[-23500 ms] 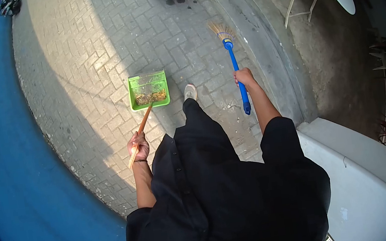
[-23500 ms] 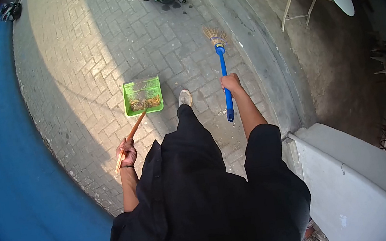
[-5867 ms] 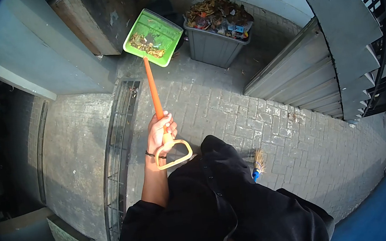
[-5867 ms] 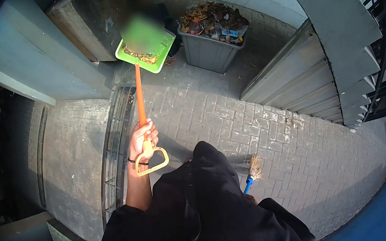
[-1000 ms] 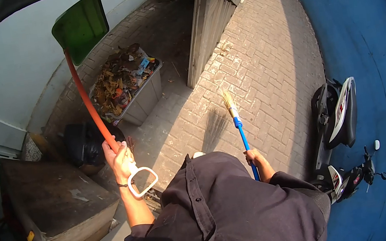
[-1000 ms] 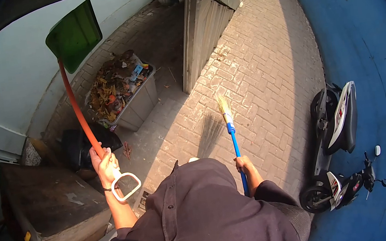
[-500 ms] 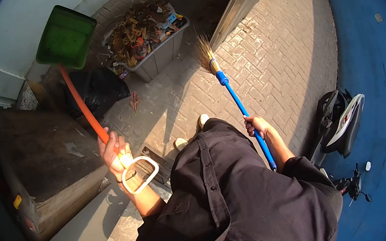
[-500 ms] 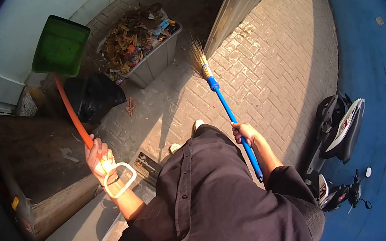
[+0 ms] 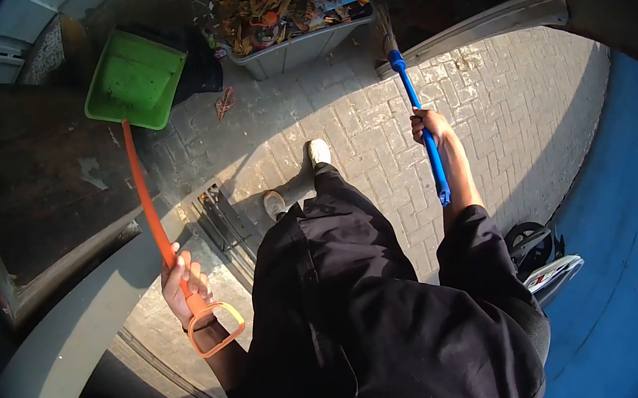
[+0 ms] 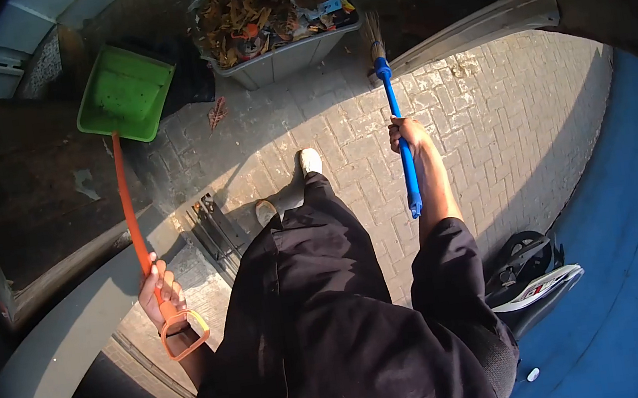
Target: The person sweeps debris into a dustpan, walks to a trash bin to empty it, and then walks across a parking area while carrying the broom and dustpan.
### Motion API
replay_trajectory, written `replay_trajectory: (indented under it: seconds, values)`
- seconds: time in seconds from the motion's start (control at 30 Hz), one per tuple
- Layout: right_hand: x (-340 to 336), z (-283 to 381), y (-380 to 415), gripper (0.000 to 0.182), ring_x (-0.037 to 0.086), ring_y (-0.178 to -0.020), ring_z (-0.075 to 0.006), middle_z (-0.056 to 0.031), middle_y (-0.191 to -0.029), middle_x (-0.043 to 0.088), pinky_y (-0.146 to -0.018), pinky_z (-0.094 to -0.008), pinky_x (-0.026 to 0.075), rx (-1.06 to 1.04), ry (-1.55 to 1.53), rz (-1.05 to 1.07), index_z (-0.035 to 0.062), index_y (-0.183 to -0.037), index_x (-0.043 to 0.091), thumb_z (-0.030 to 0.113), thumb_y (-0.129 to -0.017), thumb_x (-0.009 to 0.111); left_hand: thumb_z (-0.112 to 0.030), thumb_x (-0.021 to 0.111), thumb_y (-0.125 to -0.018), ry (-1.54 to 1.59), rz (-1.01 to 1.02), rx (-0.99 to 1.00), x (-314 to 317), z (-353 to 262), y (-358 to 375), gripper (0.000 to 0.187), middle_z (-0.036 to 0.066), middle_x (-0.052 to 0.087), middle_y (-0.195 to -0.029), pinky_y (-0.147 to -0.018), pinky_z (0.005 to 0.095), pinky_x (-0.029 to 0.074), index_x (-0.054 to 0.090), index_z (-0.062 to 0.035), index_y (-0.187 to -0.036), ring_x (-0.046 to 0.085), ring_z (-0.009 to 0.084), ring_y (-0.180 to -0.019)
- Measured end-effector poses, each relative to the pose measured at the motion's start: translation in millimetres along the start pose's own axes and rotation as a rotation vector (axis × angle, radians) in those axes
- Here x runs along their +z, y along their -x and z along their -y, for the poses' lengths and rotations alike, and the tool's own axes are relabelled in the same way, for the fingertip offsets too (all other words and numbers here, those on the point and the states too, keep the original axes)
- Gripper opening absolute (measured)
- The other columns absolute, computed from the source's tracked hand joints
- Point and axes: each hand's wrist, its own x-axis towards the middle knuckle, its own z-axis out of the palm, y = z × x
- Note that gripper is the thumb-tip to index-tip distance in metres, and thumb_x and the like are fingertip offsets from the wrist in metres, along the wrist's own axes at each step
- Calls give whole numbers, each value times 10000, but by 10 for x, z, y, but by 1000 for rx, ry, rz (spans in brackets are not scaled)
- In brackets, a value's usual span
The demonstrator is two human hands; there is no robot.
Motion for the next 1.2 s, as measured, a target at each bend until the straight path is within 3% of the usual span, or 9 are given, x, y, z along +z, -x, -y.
replay_trajectory:
  seconds: [0.1,0.2,0.27,0.43,0.67,0.87,0.93,1.07,1.2]
  values:
    - [-139,350,-586,241,323,-376,-55,57,-493,331,-357,-217,295,26,63,48,131,-669,383,177,-900,435,-2,362,-888,97,-242,-14,236,172,377,286,48,386,-633,-305,214,412,391,69,-1163,403,83,-398]
    - [22,2405,-1046,219,345,-388,-70,40,-498,361,-362,-213,298,-320,292,28,126,-668,383,147,-880,434,-15,372,-885,238,-132,40,556,917,-507,286,42,376,-638,-292,206,396,385,70,-1158,385,76,-392]
    - [-47,1759,-1465,190,365,-400,-79,21,-513,393,-366,-205,305,-176,404,8,115,-684,385,128,-865,444,-26,380,-884,137,-381,-14,464,772,137,287,39,370,-642,-285,199,382,381,69,-1154,371,73,-388]
    - [-82,2197,-2144,197,428,-454,-73,-4,-587,440,-395,-204,361,-21,454,-40,89,-730,417,203,-879,475,-49,450,-875,190,-511,-74,313,1120,290,304,27,366,-634,-269,195,384,375,76,-1142,390,59,-389]
    - [21,754,-2168,224,498,-421,-207,-101,-499,507,-399,-363,390,-184,1432,-379,26,-637,510,103,-792,368,-51,436,-879,287,-547,-211,-157,1398,699,280,34,386,-655,-302,208,335,426,79,-1127,398,86,-414]
    - [-167,-856,-1827,181,614,-557,-257,-151,-583,597,-528,-372,478,-162,1197,-472,-8,-642,608,102,-719,486,-39,439,-866,270,-460,-300,-791,1452,1070,237,32,395,-649,-306,211,344,454,68,-1077,383,83,-414]
    - [-625,-1415,-1841,132,605,-532,-214,-107,-551,581,-494,-348,467,-809,2252,-25,26,-629,602,121,-717,575,-43,440,-868,311,-395,-344,-1030,1416,1156,209,34,407,-657,-341,227,364,476,25,-1062,399,93,-436]
    - [-285,-1975,-659,173,531,-431,-134,-51,-524,539,-390,-276,393,-275,1169,-85,66,-647,556,179,-763,617,-64,390,-903,334,-317,-392,-1331,1398,1161,184,12,401,-641,-366,219,374,521,-6,-1020,406,84,-451]
    - [-144,-2011,410,322,466,-426,-105,-41,-538,491,-391,-266,381,-219,884,-245,-6,-688,547,275,-847,545,-66,410,-902,339,-180,-476,-1578,1365,1050,152,0,415,-642,-394,219,369,548,-46,-961,420,74,-472]
